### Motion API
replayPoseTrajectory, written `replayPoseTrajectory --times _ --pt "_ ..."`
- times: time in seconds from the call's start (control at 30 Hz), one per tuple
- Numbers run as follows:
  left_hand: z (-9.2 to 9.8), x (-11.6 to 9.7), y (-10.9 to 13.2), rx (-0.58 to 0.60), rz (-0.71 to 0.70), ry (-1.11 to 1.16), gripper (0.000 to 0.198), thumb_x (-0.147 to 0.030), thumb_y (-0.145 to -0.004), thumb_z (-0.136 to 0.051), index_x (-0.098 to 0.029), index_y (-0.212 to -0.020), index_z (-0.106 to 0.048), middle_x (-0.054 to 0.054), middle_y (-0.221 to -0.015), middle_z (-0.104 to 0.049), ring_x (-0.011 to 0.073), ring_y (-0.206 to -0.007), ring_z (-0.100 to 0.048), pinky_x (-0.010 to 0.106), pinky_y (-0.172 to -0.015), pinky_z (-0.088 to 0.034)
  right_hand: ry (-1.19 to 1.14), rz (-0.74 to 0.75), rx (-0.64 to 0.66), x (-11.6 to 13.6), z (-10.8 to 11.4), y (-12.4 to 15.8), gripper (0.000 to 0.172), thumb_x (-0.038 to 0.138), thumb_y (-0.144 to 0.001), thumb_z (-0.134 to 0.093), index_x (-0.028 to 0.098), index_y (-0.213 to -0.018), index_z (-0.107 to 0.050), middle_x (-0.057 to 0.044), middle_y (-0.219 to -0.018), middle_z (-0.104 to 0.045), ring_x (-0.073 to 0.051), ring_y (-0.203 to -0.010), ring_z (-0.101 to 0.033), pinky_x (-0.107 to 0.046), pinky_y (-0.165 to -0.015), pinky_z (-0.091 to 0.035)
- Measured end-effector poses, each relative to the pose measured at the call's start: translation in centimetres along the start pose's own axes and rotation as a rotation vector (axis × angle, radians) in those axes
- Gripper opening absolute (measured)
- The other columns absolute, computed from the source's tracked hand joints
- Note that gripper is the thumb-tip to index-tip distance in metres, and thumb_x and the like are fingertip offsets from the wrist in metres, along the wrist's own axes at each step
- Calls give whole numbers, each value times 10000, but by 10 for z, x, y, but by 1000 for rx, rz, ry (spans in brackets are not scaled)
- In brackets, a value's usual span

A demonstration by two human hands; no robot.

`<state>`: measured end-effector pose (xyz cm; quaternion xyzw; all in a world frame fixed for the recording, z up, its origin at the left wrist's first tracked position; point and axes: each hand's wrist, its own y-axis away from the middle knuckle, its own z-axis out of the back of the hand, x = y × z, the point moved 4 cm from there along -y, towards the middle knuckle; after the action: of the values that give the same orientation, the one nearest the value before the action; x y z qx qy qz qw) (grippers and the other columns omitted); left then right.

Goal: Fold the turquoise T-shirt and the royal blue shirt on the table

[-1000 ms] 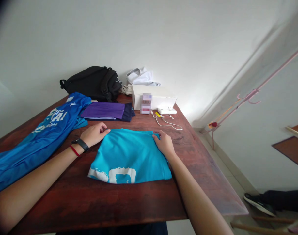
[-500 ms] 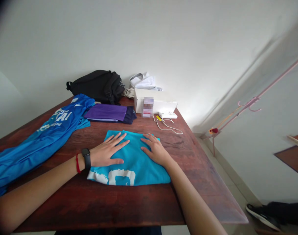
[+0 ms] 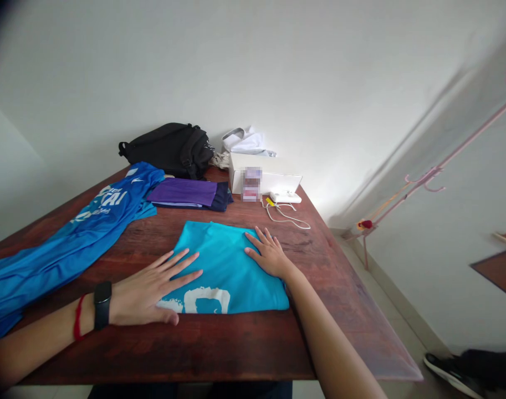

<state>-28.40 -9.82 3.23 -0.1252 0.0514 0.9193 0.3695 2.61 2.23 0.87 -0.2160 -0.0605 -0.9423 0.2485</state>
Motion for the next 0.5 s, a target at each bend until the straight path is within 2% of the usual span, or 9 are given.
replayPoseTrajectory --times 0.1,0.23,0.37,0.43,0.5 --pt "16 -1 -12 -7 71 28 719 -694 -932 -474 -431 -1561 -242 16 -1657 -131 377 -1509 -151 578 -1203 -184 -31 -43 -95 -5 3 -2 646 661 -975 -397 354 -1542 -363 -52 -1667 -170 -364 -1529 -79 -674 -1180 -127" --pt "30 -3 -68 -53 104 32 731 -724 -945 -394 -347 -1565 -307 53 -1654 -164 371 -1516 -140 582 -1206 -165 -71 -44 -226 -6 12 -3 609 591 -988 -436 281 -1513 -436 -87 -1648 -241 -350 -1529 -117 -642 -1191 -165" --pt "16 8 -129 -96 206 16 767 -728 -961 -309 -241 -1552 -364 129 -1635 -231 399 -1501 -199 598 -1177 -211 -100 67 -261 7 21 4 535 530 -986 -481 274 -1454 -521 -74 -1613 -336 -321 -1523 -176 -577 -1211 -212" --pt "2 14 -146 -124 218 -38 769 -723 -965 -294 -229 -1549 -368 138 -1635 -236 404 -1506 -176 623 -1177 -168 -120 113 -250 16 25 8 522 523 -991 -473 276 -1447 -531 -70 -1594 -374 -309 -1517 -204 -542 -1209 -254" --pt "-10 17 -152 -162 206 -78 761 -718 -966 -294 -243 -1557 -349 127 -1642 -227 404 -1512 -151 653 -1176 -111 -133 151 -235 27 25 12 525 521 -998 -462 284 -1464 -512 -65 -1581 -397 -298 -1512 -226 -517 -1204 -283"
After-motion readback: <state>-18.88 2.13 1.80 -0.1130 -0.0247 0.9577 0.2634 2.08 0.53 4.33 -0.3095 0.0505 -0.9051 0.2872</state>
